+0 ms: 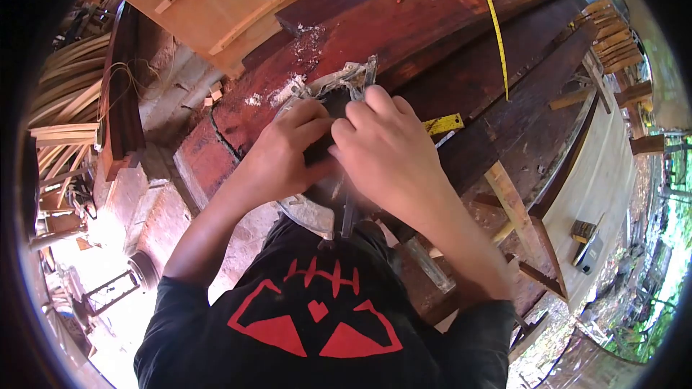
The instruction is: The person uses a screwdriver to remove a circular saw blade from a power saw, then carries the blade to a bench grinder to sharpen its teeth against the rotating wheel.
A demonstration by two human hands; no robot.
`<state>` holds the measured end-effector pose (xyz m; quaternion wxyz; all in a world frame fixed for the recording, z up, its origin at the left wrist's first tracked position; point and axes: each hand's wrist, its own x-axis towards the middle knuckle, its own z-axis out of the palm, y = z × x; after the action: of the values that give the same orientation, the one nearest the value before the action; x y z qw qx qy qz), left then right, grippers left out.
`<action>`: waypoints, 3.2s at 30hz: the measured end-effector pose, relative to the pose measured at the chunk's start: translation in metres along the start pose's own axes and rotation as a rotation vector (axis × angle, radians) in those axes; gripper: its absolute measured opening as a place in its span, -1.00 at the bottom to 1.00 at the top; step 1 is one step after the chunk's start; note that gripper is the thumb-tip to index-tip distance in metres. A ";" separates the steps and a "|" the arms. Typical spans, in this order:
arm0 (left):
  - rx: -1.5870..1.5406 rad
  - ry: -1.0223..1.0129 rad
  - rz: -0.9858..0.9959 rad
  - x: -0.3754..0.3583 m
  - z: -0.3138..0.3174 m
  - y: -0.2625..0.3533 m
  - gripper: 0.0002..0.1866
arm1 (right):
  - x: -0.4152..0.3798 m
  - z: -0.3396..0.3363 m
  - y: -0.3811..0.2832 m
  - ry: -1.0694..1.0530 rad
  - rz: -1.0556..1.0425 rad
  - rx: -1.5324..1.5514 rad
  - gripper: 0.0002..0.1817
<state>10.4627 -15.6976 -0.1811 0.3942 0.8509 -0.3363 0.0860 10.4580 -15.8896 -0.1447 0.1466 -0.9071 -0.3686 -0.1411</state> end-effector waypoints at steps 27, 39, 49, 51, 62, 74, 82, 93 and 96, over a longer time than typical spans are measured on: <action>-0.101 0.053 -0.157 -0.015 0.006 -0.009 -0.28 | 0.042 -0.017 0.001 -0.539 -0.091 0.020 -0.86; -0.116 0.038 -0.209 -0.014 0.003 -0.008 -0.29 | 0.047 -0.015 0.003 -0.531 -0.051 0.140 -0.87; -0.140 0.008 -0.017 -0.006 0.007 -0.006 -0.78 | -0.102 0.026 0.075 0.072 0.877 0.097 -0.71; -0.124 0.016 0.024 -0.003 0.007 -0.005 -0.82 | -0.168 0.095 0.070 0.033 1.023 0.142 -0.78; 0.131 -0.049 0.005 0.010 0.004 0.010 -0.86 | -0.171 0.154 -0.001 0.362 0.818 0.331 -0.88; 0.126 -0.069 0.041 0.010 -0.002 0.018 -0.85 | -0.177 0.172 -0.051 -0.008 0.368 0.455 -0.75; 0.080 -0.055 -0.034 0.005 -0.004 0.016 -0.82 | -0.160 0.184 -0.037 -0.065 0.301 0.135 -0.74; 0.055 0.000 0.017 0.004 0.004 0.008 -0.83 | -0.172 0.152 -0.013 -0.203 0.178 0.128 -0.73; -0.043 -0.010 0.001 0.001 0.004 0.006 -0.84 | -0.190 0.105 0.009 -0.087 0.192 0.134 -0.71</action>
<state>10.4589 -15.7042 -0.1798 0.4107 0.8425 -0.3405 0.0748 10.3488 -15.9760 -0.3112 0.2038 -0.9315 -0.2948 -0.0620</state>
